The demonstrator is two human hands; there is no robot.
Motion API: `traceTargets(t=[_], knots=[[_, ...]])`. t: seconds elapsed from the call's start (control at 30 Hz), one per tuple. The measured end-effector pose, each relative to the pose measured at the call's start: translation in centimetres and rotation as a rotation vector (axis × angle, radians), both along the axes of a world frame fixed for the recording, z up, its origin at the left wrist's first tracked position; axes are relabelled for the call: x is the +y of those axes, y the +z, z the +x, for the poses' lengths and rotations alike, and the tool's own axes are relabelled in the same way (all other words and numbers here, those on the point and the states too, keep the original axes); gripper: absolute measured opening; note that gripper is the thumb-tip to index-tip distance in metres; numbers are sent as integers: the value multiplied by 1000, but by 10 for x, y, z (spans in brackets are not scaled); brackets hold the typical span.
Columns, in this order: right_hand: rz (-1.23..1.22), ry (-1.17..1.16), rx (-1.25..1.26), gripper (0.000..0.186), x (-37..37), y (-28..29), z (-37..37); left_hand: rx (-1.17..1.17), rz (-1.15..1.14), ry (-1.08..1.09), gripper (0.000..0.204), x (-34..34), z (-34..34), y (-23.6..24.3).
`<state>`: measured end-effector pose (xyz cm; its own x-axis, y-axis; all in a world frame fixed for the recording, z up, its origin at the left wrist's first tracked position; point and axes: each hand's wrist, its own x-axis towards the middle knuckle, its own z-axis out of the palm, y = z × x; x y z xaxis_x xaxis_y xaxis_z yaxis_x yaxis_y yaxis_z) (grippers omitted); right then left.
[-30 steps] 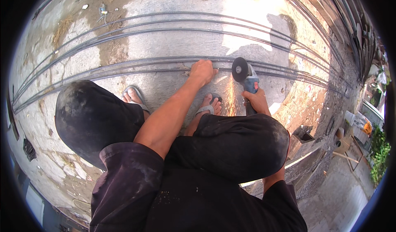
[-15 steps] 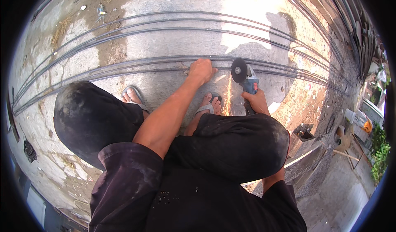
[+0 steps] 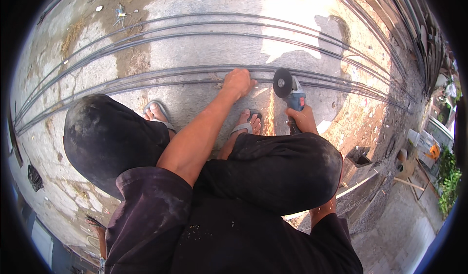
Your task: The person prepares an angle grinder by plugging it in and then uses it to cut several long metal rods laid out on the ground. The person holds the rods with one hand while operating the grinder with the other, creating sparks as the metal is severed.
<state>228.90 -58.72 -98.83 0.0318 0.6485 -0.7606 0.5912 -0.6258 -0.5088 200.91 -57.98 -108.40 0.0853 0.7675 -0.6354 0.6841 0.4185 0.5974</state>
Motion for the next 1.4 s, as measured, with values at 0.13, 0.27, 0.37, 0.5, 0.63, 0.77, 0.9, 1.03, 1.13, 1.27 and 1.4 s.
traceTargets(t=[0.13, 0.27, 0.37, 0.5, 0.63, 0.77, 0.9, 1.03, 1.13, 1.27, 1.4], knots=[[-3, 19, -138, 37, -5, 13, -9, 13, 15, -3, 47, -2, -1, -2], [-14, 31, -148, 36, -10, 4, 2, 2, 14, -9, 46, -1, -1, 2], [18, 26, -68, 35, -9, -11, 14, -12, 11, 5, 45, 0, 0, 2], [65, 50, -73, 34, 2, -22, 9, -7, 23, 11, 44, -1, -1, -3], [27, 28, -78, 35, 0, -21, 8, -6, 18, 20, 44, -2, -1, -7], [88, 65, -127, 34, -12, -29, 23, -19, 15, 14, 45, 0, 1, -4], [86, 64, -126, 34, -16, -23, 17, -15, 11, 7, 46, -1, -2, -3], [160, 149, -128, 35, -11, -24, 20, -21, 18, 6, 47, 0, -3, -3], [103, 63, -68, 36, -10, -18, 15, -10, -11, -16, 45, 2, -3, -3], [26, -259, 41, 33, -18, 16, 11, -9, -199, -195, 44, 36, -13, 28], [67, -375, 43, 29, -18, 33, 26, 318, 496, 167, 41, 51, -23, 55]])
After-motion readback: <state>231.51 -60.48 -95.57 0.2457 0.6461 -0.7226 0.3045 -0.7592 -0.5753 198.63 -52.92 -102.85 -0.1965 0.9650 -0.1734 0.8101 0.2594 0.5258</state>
